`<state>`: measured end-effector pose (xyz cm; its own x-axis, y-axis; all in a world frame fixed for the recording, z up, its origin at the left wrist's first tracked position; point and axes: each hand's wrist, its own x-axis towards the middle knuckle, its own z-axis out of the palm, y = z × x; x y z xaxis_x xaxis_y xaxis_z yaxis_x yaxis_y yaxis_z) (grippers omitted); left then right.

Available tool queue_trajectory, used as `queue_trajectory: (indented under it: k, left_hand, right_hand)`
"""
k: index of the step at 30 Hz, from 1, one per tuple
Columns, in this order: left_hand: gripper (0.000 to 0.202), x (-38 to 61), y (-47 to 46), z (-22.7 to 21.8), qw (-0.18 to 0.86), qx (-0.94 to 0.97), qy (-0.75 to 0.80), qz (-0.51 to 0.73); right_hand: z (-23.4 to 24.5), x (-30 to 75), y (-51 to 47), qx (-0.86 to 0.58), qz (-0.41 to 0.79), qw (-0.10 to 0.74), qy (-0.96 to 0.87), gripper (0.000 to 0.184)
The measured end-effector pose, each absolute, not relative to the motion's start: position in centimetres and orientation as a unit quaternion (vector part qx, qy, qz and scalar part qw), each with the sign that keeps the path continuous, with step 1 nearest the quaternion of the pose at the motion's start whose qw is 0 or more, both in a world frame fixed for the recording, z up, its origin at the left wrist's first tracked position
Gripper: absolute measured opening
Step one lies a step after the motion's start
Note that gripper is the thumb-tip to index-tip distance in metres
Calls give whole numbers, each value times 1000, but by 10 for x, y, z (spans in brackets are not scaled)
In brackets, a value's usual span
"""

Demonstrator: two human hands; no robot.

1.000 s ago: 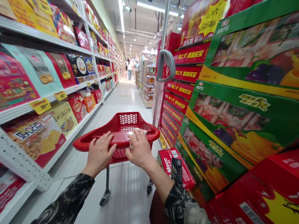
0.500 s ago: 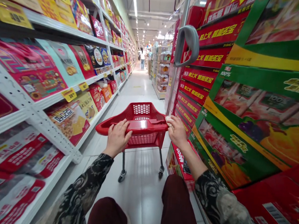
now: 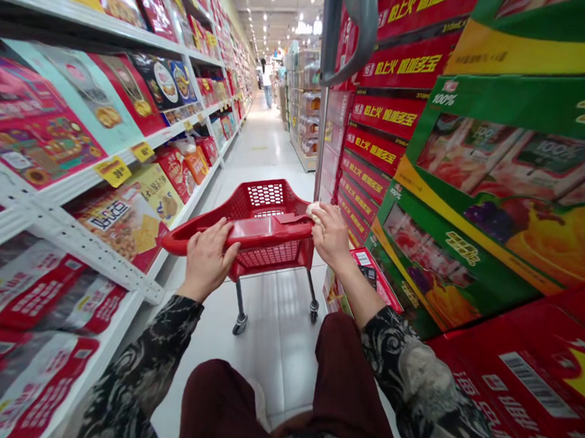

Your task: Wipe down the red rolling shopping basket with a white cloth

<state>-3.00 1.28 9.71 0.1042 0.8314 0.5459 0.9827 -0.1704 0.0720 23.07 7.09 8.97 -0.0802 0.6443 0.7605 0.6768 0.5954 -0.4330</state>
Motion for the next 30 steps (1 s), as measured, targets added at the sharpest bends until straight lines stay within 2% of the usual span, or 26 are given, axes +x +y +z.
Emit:
queue_trajectory:
  k: [9, 18, 25, 30]
  left_hand:
    - [48, -30, 13, 96, 161, -716, -633, -246]
    - [47, -22, 19, 94, 152, -705, -637, -272]
    - [46, -20, 23, 92, 160, -695, -637, -293]
    - [45, -20, 21, 93, 153, -693, -637, -301]
  right_hand:
    - [92, 161, 43, -371, -14, 458, -808, 42]
    - [90, 206, 82, -456, 1, 530, -715, 39]
    - [91, 158, 60, -378, -10, 489, -786, 41]
    - [90, 184, 84, -425, -14, 512, -746, 37]
